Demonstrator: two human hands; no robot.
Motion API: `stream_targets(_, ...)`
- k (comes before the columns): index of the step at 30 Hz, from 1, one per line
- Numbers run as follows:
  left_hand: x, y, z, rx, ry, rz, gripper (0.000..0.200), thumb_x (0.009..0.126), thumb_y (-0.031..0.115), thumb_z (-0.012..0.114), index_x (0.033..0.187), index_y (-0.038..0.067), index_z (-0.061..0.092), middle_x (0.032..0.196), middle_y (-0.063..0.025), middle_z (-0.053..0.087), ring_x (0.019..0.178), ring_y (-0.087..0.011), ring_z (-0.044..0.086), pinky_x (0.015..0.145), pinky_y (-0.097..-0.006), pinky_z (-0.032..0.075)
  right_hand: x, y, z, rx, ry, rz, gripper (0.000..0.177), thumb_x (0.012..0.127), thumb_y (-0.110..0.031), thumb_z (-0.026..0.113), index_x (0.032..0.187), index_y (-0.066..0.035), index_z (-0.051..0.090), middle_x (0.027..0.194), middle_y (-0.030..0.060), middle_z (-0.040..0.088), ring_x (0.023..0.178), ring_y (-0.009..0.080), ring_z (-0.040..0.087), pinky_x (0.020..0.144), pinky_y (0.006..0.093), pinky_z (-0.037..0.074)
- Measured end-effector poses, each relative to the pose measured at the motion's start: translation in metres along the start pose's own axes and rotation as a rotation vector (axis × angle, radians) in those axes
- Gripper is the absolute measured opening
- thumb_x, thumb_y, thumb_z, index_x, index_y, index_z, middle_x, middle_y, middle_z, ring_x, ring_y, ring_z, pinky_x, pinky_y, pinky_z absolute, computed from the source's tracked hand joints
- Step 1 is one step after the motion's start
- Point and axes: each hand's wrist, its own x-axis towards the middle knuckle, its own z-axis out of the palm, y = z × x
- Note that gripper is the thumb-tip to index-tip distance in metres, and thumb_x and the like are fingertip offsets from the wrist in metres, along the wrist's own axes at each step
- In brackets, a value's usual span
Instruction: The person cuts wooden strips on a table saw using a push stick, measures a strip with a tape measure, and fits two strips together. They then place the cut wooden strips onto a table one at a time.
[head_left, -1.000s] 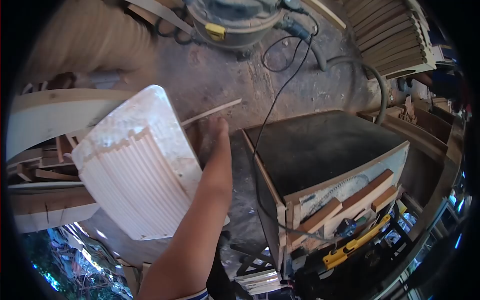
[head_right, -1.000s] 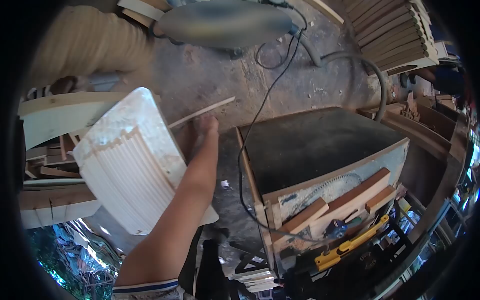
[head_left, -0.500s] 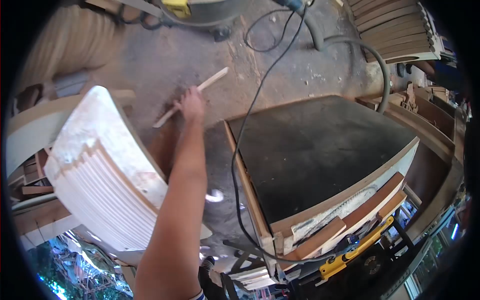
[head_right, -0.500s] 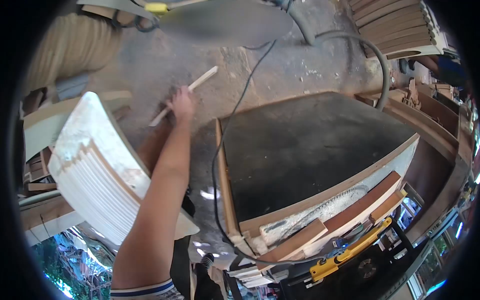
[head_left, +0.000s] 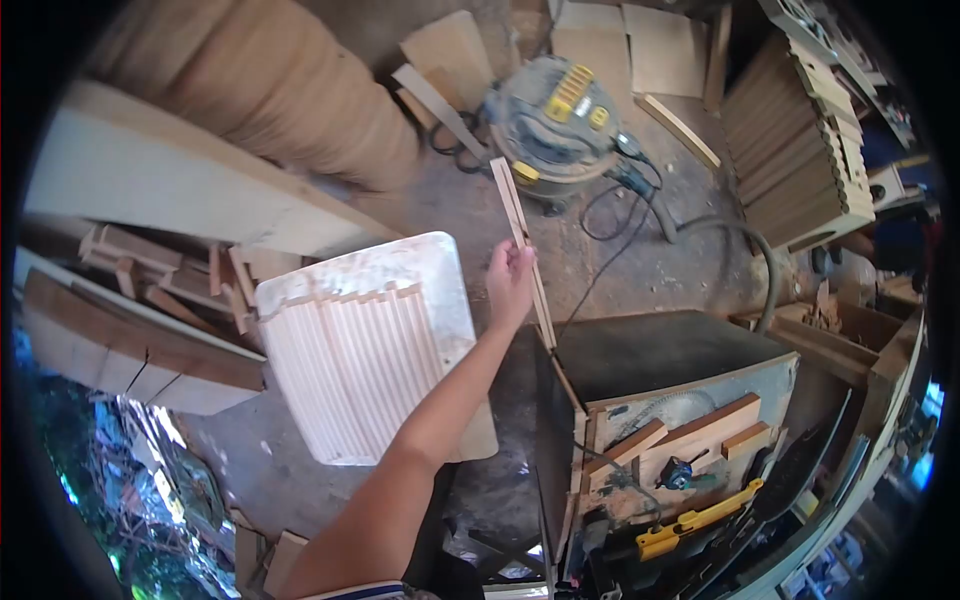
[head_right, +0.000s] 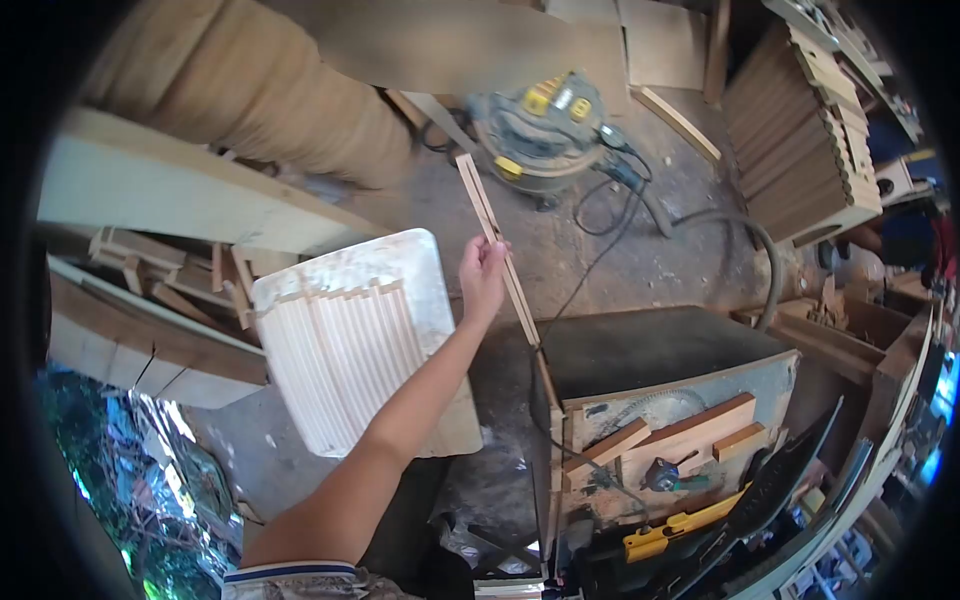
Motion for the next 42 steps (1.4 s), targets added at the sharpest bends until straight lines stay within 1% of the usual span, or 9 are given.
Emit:
stream_targets(7,-0.050,0.045,-0.068,0.173,0.136,-0.117,0.033,0.111,0.025,0.053,0.134,0.001,0.057,0.101,-0.0031,0.066,0.089,-0.0114,0.061,0.081,-0.0283,0.051,-0.002,-0.021,-0.009,0.004,-0.103,0.023,0.043,0.104,-0.022,0.061,0.134,0.009,0.060,0.110,0.0265,0.069,0.090,0.0321,0.070,0.078,0.0398,0.059)
stream_targets(12,-0.102,-0.015,-0.107,0.675,0.342,0.029,0.049,0.107,0.022,0.054,0.154,0.011,0.049,0.124,-0.0203,0.055,0.113,-0.0367,0.058,0.099,-0.0447,0.048,-0.002,0.002,-0.007,0.113,-0.113,0.000,0.047,0.104,-0.025,0.062,0.134,0.011,0.058,0.108,0.0247,0.069,0.087,0.0308,0.070,0.074,0.0386,0.059)
stream_targets(26,-0.155,-0.007,-0.117,1.079,0.516,0.046,0.059,0.085,0.004,0.068,0.142,0.021,0.064,0.134,-0.0129,0.056,0.123,-0.0371,0.053,0.104,-0.0509,0.043,0.003,0.003,-0.012,0.079,-0.085,-0.272,0.051,0.104,-0.027,0.063,0.140,0.008,0.056,0.099,0.0185,0.070,0.085,0.0251,0.067,0.074,0.0340,0.055)
stream_targets(28,-0.156,0.004,-0.148,1.438,-0.024,0.202,0.054,0.087,0.012,0.070,0.140,0.023,0.065,0.153,-0.0151,0.047,0.142,-0.0394,0.042,0.113,-0.0623,0.034,0.002,0.024,-0.001,0.177,-0.073,-0.169,0.042,0.104,-0.016,0.061,0.138,0.009,0.058,0.094,0.0138,0.069,0.076,0.0188,0.062,0.066,0.0306,0.050)
stream_targets(30,-0.156,0.013,-0.176,1.459,-0.102,0.179,0.053,0.089,0.015,0.070,0.140,0.024,0.065,0.160,-0.0154,0.038,0.148,-0.0401,0.034,0.116,-0.0663,0.028,0.000,0.035,0.006,0.291,-0.036,-0.154,0.036,0.106,-0.010,0.058,0.136,0.010,0.058,0.088,0.0056,0.064,0.063,0.0086,0.047,0.053,0.0239,0.035)
stream_targets(35,-0.178,0.085,-0.197,1.427,-0.480,0.179,0.059,0.093,0.027,0.068,0.150,0.027,0.054,0.173,-0.0116,0.021,0.159,-0.0387,0.019,0.124,-0.0641,0.022,-0.003,0.014,-0.012,0.470,-0.057,0.007,0.038,0.106,-0.014,0.059,0.135,0.009,0.060,0.093,0.0094,0.065,0.066,0.0125,0.049,0.056,0.0270,0.041)
stream_targets(38,-0.202,0.114,-0.212,1.576,-0.962,0.054,0.058,0.097,0.040,0.059,0.153,0.027,0.051,0.162,-0.0135,0.044,0.143,-0.0339,0.051,0.116,-0.0567,0.040,-0.010,0.035,-0.034,0.537,0.075,-0.123,0.040,0.105,-0.013,0.059,0.138,0.010,0.059,0.101,0.0104,0.066,0.076,0.0154,0.053,0.066,0.0283,0.045)
stream_targets(40,-0.222,0.128,-0.230,1.617,-1.095,-0.258,0.056,0.097,0.051,0.057,0.147,0.025,0.060,0.143,-0.0124,0.064,0.131,-0.0323,0.061,0.109,-0.0482,0.049,-0.015,0.043,-0.078,0.584,0.131,-0.052,0.042,0.103,-0.011,0.061,0.140,0.008,0.059,0.099,0.0083,0.063,0.076,0.0156,0.052,0.066,0.0292,0.045)
stream_targets(42,-0.251,0.140,-0.256,1.613,-1.005,-0.227,0.055,0.095,0.053,0.057,0.139,0.022,0.067,0.135,-0.0131,0.069,0.126,-0.0318,0.065,0.104,-0.0456,0.052,-0.021,0.083,-0.135,0.579,0.202,0.001,0.042,0.102,-0.010,0.061,0.140,0.008,0.059,0.099,0.0075,0.062,0.077,0.0154,0.052,0.065,0.0288,0.045)
